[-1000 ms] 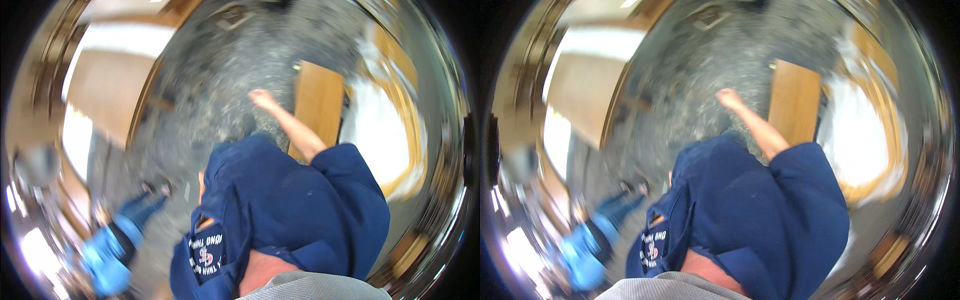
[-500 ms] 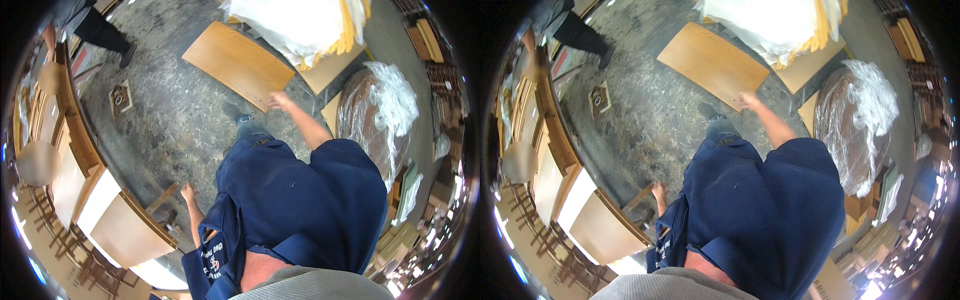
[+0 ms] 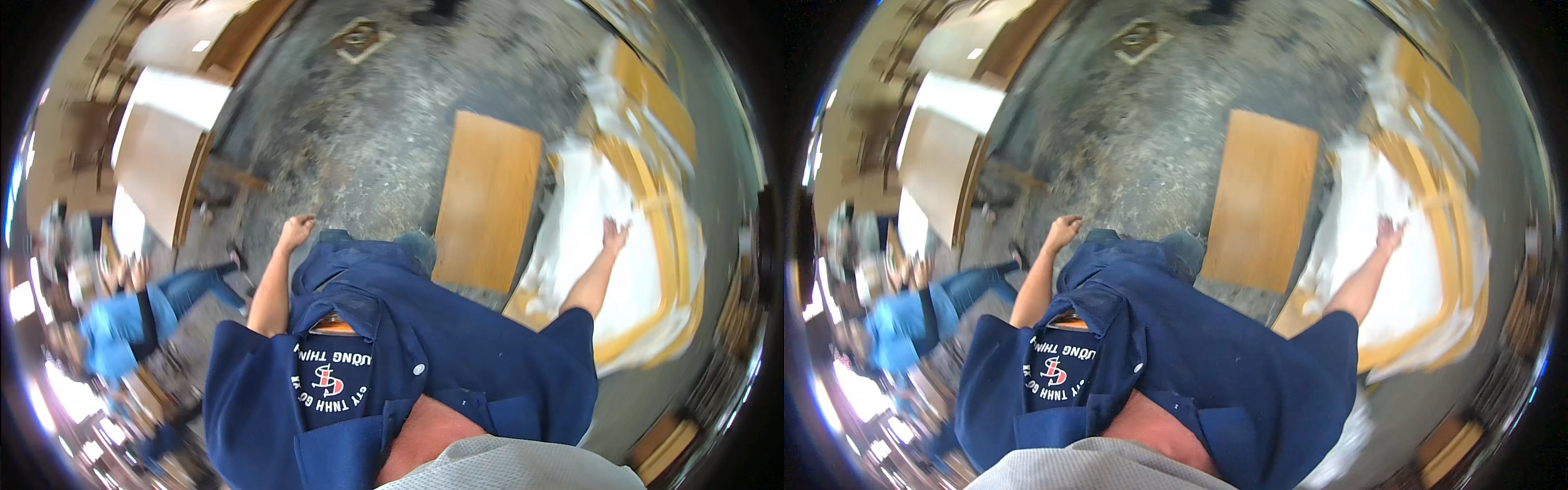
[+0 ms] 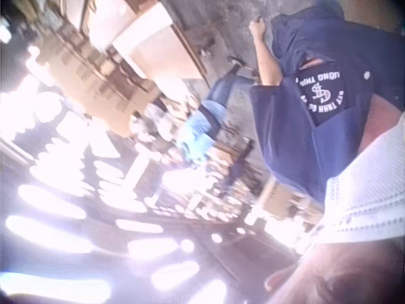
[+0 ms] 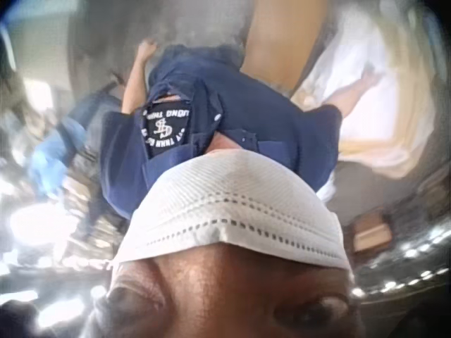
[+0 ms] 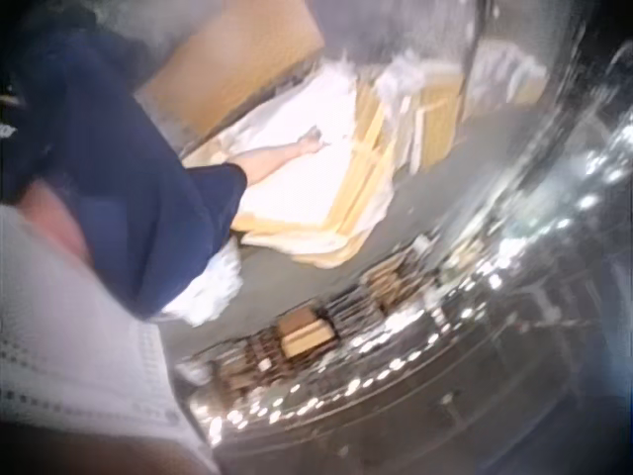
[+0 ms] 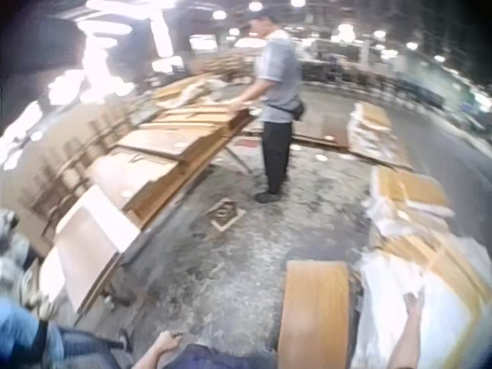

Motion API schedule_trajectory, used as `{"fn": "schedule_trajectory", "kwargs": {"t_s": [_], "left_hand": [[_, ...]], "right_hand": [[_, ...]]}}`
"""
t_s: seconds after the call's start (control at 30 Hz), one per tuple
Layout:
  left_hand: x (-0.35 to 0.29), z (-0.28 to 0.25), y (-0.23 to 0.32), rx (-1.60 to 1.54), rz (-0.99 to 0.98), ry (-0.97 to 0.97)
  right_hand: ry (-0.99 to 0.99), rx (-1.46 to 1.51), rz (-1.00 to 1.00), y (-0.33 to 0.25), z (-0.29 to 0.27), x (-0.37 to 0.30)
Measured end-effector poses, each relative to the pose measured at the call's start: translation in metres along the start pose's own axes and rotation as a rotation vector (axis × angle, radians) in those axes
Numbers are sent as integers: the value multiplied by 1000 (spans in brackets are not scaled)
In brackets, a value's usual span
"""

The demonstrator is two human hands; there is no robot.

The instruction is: The person repeatedly picks up, flips, and places flat wooden panels and boards on the floor and on a workbench. They handle the panels one at a time, turning them over and moving them between locations in a cluttered workshop.

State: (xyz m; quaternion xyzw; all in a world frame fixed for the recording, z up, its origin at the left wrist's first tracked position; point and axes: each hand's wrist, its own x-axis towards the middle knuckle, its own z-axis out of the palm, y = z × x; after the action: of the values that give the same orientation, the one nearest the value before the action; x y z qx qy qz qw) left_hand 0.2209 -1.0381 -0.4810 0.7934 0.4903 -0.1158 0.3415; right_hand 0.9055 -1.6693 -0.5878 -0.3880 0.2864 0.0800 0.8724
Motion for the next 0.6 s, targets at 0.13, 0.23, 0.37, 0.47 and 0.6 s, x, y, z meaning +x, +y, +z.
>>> {"fn": "schedule_trajectory", "kwargs": {"t_s": [0.13, 0.23, 0.37, 0.47, 0.6], "left_hand": [[-43, -15, -18, -120, -272, 217], [-79, -8, -29, -80, -336, 263], [-106, 11, -37, -93, -437, 268], [-105, 18, -38, -68, -437, 226], [-93, 12, -17, -27, -297, 258]], "right_hand": [[88, 212, 78, -41, 52, 74], [29, 292, -15, -44, 47, 115], [2, 250, -86, -42, 38, 148], [-402, 306, -43, -6, 67, 106], [-728, -497, 23, 139, 115, -73]]}}
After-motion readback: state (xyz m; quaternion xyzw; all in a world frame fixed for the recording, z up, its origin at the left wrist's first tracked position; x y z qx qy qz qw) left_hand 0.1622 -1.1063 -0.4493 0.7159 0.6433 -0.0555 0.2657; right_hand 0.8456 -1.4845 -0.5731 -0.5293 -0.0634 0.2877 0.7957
